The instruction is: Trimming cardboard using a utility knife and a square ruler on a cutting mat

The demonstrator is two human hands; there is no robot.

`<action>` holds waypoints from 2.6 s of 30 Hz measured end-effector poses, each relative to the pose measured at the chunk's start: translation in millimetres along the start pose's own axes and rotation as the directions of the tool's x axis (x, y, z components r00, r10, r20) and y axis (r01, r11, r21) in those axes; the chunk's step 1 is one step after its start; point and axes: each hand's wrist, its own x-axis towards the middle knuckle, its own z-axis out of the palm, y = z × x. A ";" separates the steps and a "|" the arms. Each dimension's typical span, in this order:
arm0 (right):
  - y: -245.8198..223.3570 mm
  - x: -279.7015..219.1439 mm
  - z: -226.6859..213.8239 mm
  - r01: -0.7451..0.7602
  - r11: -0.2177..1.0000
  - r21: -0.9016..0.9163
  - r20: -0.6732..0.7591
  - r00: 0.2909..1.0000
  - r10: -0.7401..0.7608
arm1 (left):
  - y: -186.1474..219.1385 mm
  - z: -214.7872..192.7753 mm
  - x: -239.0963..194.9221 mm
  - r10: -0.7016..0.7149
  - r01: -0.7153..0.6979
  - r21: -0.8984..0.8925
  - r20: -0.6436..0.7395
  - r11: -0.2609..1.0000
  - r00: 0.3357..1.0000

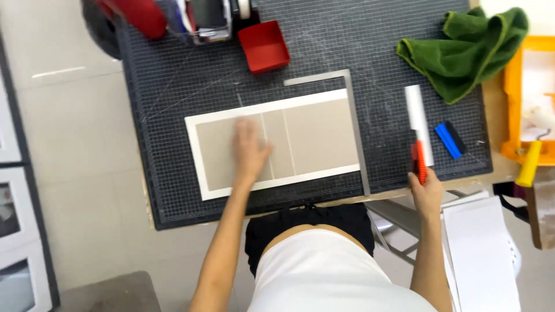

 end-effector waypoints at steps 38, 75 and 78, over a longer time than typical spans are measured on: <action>-126.8 -23.3 52.1 0.099 0.870 0.484 -0.466 0.870 0.160 | -9.0 17.0 -251.2 -0.960 0.179 -0.943 0.277 -0.279 -0.035; -106.9 -17.0 30.6 0.314 0.839 0.444 -0.393 0.910 -0.133 | 164.8 103.8 16.0 0.148 -0.159 -0.174 -0.078 0.972 0.986; -109.9 -17.9 36.3 0.319 0.864 0.388 -0.445 0.886 -0.128 | 154.6 105.6 35.4 0.198 -0.198 0.016 0.004 0.980 0.980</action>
